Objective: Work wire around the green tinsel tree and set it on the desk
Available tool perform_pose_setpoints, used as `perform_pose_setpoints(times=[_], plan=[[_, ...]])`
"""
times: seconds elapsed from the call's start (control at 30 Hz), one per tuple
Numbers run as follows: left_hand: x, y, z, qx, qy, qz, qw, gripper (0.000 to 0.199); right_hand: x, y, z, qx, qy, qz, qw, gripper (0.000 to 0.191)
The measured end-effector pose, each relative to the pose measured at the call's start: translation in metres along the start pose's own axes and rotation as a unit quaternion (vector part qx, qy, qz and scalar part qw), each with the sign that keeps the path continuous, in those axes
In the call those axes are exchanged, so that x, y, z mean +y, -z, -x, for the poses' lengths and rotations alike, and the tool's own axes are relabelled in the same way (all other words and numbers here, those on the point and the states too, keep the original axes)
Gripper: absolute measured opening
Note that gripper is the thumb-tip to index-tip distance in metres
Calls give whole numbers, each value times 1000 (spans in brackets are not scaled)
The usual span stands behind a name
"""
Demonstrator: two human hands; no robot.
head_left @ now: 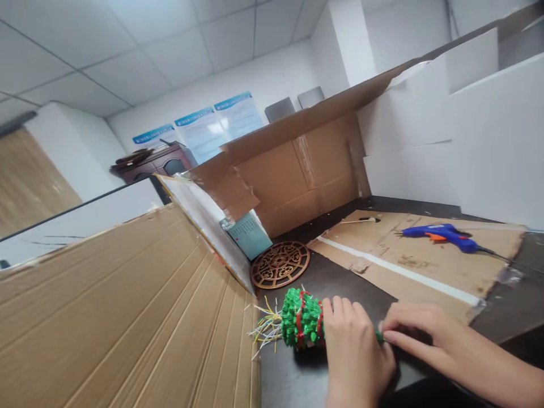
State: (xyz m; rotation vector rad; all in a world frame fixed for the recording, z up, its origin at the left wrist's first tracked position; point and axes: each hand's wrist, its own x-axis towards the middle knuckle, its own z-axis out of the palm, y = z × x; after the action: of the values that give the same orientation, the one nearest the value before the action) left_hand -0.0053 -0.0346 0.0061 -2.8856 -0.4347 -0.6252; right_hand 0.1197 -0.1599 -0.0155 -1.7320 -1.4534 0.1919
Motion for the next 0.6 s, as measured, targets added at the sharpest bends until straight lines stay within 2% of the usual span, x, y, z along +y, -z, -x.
perform_pose_setpoints(times=[0.1,0.2,0.3,0.37,0.47,0.53,0.6], plan=[[3,0,0,9,4,-4,1000,28,0,9,12,-2,11,18,1000,29],[5,1,-1,24,15,-10,1000,27,-3,15,25,-20,2,48,999,27],[4,-1,-3,52,27,-18,998,19,-8,11,31,-16,38,59,997,24],[-1,-5,-4,79,22,-25,996,14,-7,2,28,17,71,73,995,19],[-14,-16,-7,107,-25,-54,992,18,8,-13,15,80,120,109,984,6],[-22,-23,-10,137,-55,-75,986,23,20,-20,8,62,129,147,979,23],[-26,-26,-13,168,-86,-100,977,24,24,-19,6,43,114,169,978,16]])
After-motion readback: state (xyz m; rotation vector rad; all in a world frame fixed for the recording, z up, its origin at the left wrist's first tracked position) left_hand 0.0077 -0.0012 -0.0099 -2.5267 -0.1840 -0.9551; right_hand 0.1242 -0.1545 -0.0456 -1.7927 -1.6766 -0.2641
